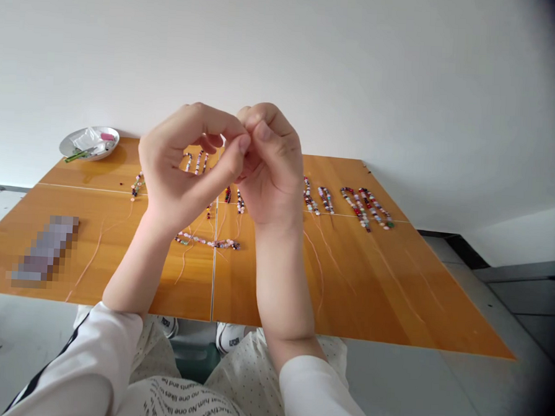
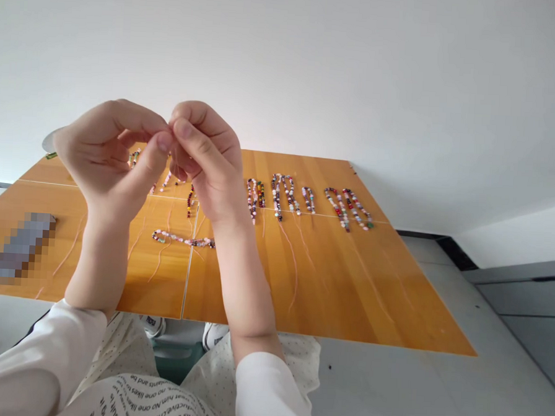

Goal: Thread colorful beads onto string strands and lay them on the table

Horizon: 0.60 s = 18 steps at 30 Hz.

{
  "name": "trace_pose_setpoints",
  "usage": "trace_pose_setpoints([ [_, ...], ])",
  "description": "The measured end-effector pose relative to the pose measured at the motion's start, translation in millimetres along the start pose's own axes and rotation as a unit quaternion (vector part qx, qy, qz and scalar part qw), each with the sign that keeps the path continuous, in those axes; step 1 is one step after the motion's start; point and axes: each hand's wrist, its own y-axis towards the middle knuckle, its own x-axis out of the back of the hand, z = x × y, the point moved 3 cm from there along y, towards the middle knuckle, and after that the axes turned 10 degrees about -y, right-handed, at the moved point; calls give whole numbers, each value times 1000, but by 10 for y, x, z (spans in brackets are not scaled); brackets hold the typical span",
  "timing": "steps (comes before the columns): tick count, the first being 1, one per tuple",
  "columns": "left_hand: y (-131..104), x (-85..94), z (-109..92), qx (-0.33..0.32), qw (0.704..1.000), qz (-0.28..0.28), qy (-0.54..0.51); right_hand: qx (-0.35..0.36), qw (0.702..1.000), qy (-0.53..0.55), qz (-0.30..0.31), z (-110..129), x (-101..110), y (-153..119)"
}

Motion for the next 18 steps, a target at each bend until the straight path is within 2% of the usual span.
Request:
trace_pose_setpoints([
  [3,6,16,47,7,999,32,-41,-5,999,49,1,-3,-22,10],
  [7,2,24,94,76,996,30,-43,4,995,96,17,-36,-33,30],
  [10,-4,13,126,72,995,16,-63,0,994,109,21,-66,-22,43],
  [13,-3,10,176,60,995,3,-85,-8,997,76,16,-106,-6,64],
  [16,7,13,191,69,992,8,-105,-5,999,47,10,-135,7,87],
  [18,17,17,168,70,989,13,-129,4,997,72,14,-131,7,91],
])
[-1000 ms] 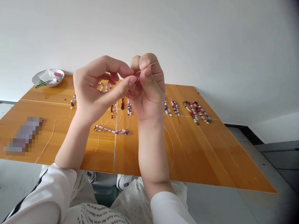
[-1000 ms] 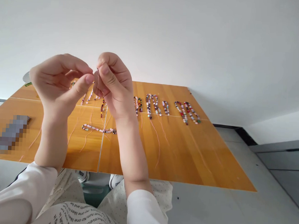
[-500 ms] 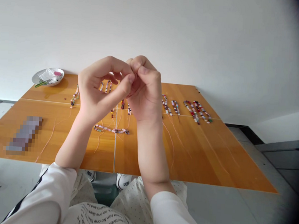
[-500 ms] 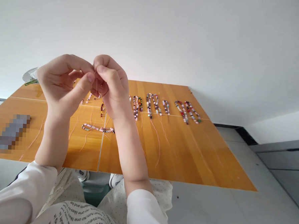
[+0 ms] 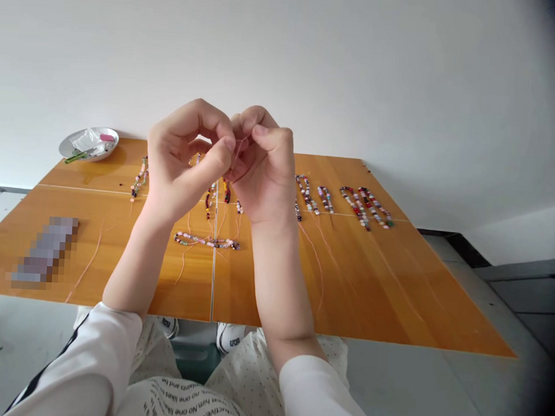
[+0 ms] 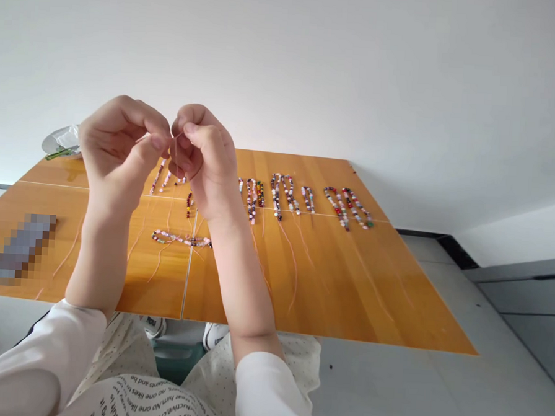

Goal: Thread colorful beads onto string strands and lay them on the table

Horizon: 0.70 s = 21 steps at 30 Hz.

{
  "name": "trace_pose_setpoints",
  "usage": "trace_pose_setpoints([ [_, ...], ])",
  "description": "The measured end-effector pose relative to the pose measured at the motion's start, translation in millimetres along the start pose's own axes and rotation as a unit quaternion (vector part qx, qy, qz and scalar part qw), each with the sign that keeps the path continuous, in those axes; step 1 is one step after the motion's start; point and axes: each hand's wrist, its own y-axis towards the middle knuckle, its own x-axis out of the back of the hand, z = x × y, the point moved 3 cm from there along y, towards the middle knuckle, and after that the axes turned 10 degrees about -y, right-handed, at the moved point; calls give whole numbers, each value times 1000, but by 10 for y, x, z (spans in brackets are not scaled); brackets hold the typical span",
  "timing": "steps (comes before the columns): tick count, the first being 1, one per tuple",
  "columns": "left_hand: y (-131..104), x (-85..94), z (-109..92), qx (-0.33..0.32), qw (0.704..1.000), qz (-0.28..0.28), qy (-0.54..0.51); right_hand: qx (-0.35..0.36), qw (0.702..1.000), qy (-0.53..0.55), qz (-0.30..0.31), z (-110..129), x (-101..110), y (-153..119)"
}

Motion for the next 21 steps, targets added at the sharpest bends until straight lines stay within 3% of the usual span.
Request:
trace_pose_setpoints([
  [5,22,16,-36,-16,999,4,-30,-31,999,-13,-13,34,14,-11],
  [9,71,98,76,-23,997,24,-65,-44,999,-18,-26,60,42,-11],
  [11,100,140,125,-70,992,71,-74,-37,999,3,-36,73,61,-9],
  [13,120,190,161,-96,988,83,-86,-42,998,11,-46,79,84,-7],
  [18,107,197,149,-9,989,78,-128,-57,997,5,-53,90,131,1],
  [21,74,137,117,43,992,44,-113,-65,996,-28,-59,83,137,6],
])
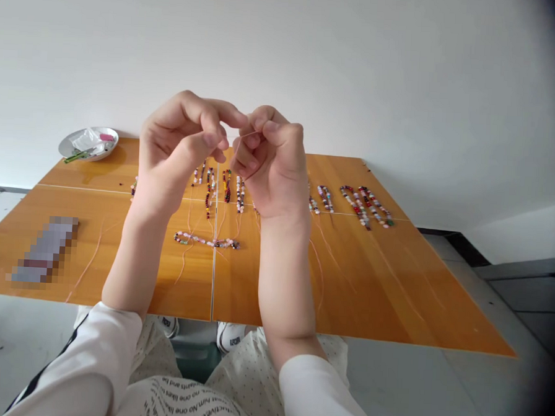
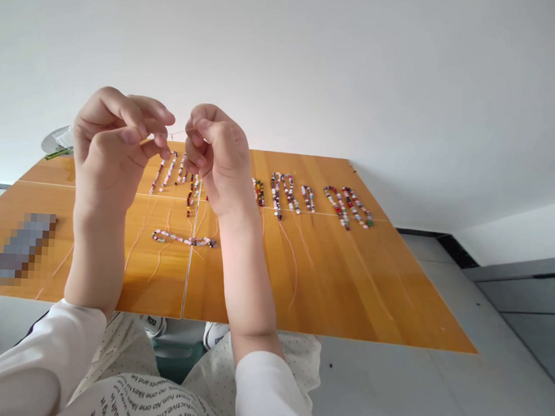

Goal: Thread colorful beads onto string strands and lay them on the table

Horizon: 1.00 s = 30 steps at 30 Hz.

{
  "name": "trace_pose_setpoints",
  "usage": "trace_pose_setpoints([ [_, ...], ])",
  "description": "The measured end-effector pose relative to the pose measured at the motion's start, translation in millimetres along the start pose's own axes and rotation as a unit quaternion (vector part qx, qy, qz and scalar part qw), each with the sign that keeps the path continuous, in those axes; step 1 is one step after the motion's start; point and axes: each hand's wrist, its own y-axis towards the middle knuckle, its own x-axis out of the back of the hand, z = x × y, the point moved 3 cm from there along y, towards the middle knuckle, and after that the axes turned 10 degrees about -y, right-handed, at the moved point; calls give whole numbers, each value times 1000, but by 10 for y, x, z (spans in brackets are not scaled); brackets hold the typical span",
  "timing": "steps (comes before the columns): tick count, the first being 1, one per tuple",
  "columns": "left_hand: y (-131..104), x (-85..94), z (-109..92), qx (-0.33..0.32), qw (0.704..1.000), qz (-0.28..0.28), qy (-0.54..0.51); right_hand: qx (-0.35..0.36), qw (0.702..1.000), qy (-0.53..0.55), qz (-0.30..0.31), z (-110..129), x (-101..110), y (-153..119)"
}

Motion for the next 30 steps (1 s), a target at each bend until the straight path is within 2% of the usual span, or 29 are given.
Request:
trace_pose_setpoints([
  [5,-28,-142,29,64,993,-58,-75,4,1000,-4,14,-37,-10,15],
  [9,-38,-178,16,91,986,-87,-105,13,999,-35,18,-77,17,31],
  [14,-33,-132,28,109,985,-86,-103,40,998,-42,21,-62,-7,17],
  [19,-42,-18,161,121,984,-89,-96,65,997,-39,20,-6,-28,-30],
  [23,-54,-29,174,82,994,-63,-28,153,982,-105,16,15,-5,-41],
  [27,-71,-99,84,2,993,-115,34,265,949,-171,-10,47,6,-63],
  [30,-82,-131,52,-32,989,-130,66,294,923,-247,-27,70,-2,-86],
])
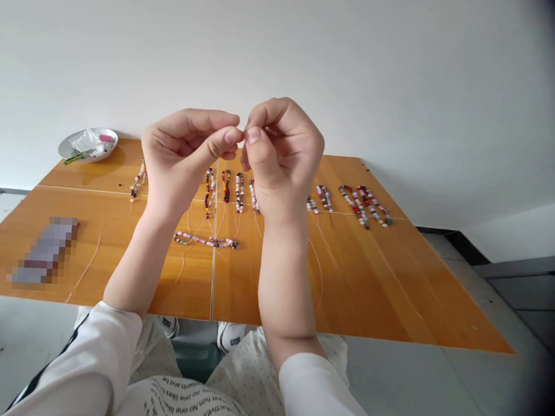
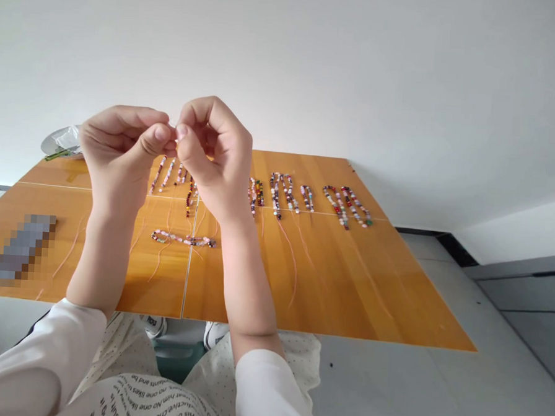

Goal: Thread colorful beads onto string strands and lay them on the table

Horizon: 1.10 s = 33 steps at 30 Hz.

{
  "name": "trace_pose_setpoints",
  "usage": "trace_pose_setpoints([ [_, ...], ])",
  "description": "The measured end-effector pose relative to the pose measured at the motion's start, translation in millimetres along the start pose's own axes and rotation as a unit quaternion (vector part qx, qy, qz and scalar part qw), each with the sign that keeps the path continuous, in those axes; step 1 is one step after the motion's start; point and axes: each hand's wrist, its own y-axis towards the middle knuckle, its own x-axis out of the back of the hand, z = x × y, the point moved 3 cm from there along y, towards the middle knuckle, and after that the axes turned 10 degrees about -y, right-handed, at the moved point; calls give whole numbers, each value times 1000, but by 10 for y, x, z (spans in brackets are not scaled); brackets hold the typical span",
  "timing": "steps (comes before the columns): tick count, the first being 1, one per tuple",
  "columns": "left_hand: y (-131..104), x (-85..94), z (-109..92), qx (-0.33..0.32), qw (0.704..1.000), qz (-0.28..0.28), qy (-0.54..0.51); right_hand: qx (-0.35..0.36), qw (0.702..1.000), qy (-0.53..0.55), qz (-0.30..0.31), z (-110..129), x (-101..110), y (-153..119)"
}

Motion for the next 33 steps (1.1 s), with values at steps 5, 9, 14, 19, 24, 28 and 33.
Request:
trace_pose_setpoints([
  [5,4,4,-18,-32,998,13,45,79,995,-44,-39,104,52,-4],
  [9,26,-4,-80,-74,996,45,13,88,988,-120,-42,158,101,0],
  [14,40,1,-69,-53,997,42,35,73,992,-97,-25,133,143,9],
  [19,21,-13,-36,-14,998,42,33,72,994,-71,-29,80,166,12],
  [24,9,-18,-42,18,998,34,43,65,996,-62,-19,66,174,19],
  [28,16,1,-13,35,998,35,43,56,998,-29,-22,67,159,20],
  [33,23,26,13,60,997,43,29,32,999,-15,-38,67,170,20],
])
